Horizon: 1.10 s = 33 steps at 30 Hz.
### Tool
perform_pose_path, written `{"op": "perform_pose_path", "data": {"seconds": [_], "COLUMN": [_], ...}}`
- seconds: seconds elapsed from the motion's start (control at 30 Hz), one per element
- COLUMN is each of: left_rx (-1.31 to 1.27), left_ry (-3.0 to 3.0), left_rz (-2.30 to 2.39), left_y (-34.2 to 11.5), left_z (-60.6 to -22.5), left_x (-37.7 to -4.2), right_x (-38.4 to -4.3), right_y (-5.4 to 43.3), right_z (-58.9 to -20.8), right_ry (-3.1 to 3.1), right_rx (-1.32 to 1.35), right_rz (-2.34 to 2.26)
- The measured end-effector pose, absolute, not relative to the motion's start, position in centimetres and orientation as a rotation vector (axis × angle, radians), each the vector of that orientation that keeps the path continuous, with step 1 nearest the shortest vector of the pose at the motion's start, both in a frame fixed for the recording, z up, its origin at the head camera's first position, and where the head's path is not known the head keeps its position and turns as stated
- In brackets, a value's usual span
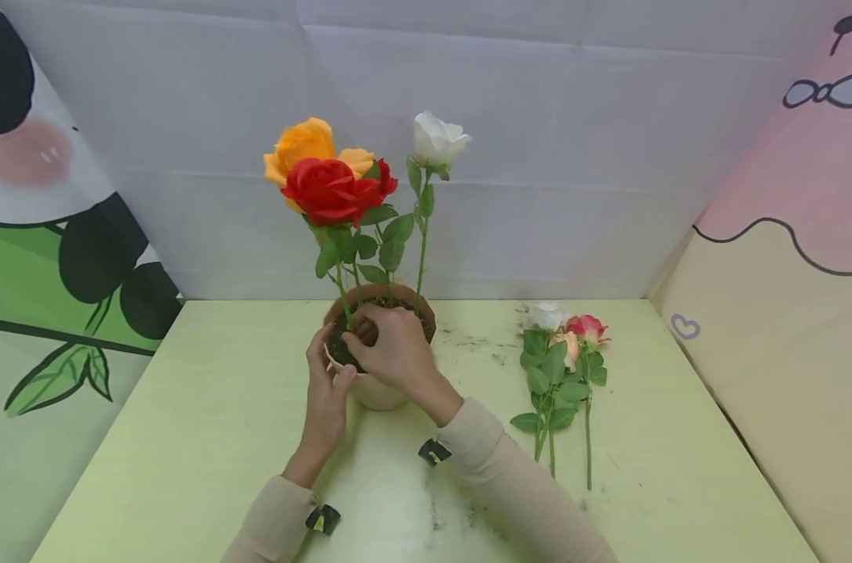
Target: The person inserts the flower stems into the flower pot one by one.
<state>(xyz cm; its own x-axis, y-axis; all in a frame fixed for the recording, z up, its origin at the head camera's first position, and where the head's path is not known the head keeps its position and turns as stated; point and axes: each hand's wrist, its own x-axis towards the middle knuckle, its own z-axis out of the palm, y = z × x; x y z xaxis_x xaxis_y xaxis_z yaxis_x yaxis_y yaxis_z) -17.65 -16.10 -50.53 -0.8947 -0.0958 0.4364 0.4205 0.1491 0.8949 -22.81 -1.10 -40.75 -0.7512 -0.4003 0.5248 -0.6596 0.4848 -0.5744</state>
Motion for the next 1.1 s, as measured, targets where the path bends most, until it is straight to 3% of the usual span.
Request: {"op": "perform_pose_path", "data": {"seconds": [0.7,1.1], "left_rx": [-0.384,-0.314], "left_ry": [-1.974,-1.995], "left_rz": [-1.742,-1.821], "left_y": [-16.8,-16.5], "left_z": [-52.4,-51.5], "left_x": [-18.7,-18.3], "right_x": [-23.1,-20.5], "right_y": [-0.2,4.7], "right_z": [-40.8,-40.3], "right_ry": [-2.072,-1.992], "right_rx": [0.897,0.887], "right_rz": [1.405,1.401]}}
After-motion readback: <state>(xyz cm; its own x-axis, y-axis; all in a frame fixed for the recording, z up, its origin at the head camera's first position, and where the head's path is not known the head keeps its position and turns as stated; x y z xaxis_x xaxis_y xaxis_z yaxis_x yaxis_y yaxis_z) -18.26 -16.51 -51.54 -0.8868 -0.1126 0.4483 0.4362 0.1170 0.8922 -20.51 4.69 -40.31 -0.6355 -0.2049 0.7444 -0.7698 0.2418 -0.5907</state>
